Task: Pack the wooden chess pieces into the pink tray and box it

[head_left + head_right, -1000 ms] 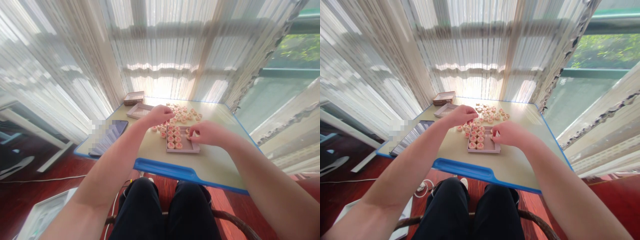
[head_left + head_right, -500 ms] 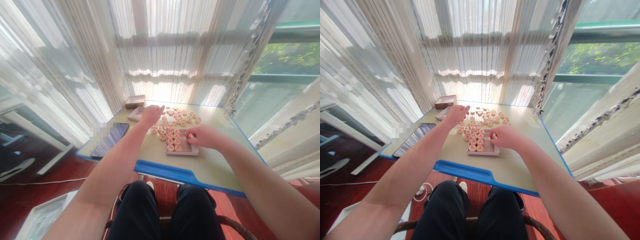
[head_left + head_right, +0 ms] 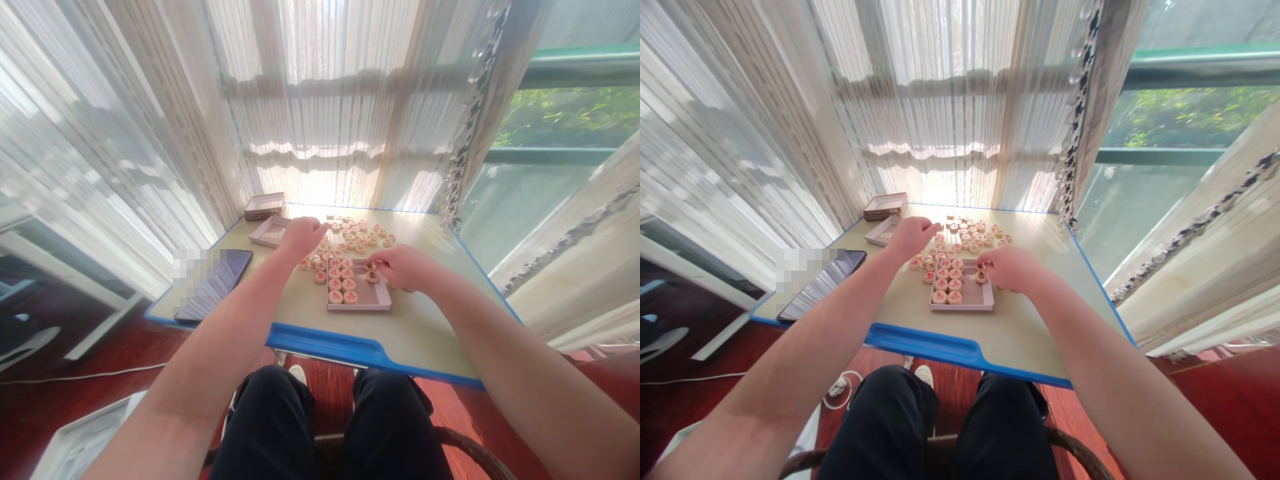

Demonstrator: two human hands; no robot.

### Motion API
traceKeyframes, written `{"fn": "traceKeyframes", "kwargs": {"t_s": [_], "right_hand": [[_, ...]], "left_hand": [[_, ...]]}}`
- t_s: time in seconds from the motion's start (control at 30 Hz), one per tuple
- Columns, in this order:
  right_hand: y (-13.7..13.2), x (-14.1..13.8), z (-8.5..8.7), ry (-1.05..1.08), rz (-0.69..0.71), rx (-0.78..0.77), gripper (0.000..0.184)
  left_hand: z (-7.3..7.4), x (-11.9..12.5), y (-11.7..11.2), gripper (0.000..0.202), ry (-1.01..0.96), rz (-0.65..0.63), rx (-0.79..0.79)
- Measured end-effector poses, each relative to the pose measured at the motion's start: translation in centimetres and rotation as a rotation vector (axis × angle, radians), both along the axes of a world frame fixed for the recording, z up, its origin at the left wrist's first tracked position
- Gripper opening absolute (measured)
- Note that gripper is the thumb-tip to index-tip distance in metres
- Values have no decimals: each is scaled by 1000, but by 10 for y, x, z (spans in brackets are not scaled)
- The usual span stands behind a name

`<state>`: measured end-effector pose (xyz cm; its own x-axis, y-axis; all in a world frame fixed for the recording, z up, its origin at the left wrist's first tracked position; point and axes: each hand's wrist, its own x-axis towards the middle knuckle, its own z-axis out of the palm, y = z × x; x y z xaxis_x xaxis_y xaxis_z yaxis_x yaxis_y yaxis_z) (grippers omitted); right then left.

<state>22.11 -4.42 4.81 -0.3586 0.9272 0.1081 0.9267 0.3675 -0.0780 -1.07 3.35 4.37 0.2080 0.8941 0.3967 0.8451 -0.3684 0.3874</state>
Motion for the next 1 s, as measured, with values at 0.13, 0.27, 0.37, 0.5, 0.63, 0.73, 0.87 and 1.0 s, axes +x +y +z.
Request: {"fn": "traceKeyframes", "kwargs": {"t_s": [0.13, 0.27, 0.37, 0.5, 0.63, 0.73, 0.87, 1.0], "right_hand": [[3, 2, -2, 7, 22, 31, 32], [6, 1, -5, 50, 18, -3, 29], [8, 0, -5, 100, 10, -46, 27], [8, -2, -4, 163, -30, -77, 25], [10, -1, -4, 206, -61, -121, 26], [12, 1, -5, 223, -54, -133, 25], [15, 4, -9, 273, -24, -141, 26], [14, 2, -12, 306, -37, -156, 27]], "left_hand": [[-1, -1, 1, 42, 4, 0, 20], [-1, -1, 2, 40, 12, 0, 49], [-1, 1, 1, 40, 7, -12, 36], [0, 2, 0, 40, -9, -23, 17], [0, 0, 0, 40, -2, -16, 13], [0, -1, 1, 40, 40, -9, 33], [-1, -1, 1, 41, 113, -6, 44], [0, -1, 0, 44, 133, 1, 76]]}}
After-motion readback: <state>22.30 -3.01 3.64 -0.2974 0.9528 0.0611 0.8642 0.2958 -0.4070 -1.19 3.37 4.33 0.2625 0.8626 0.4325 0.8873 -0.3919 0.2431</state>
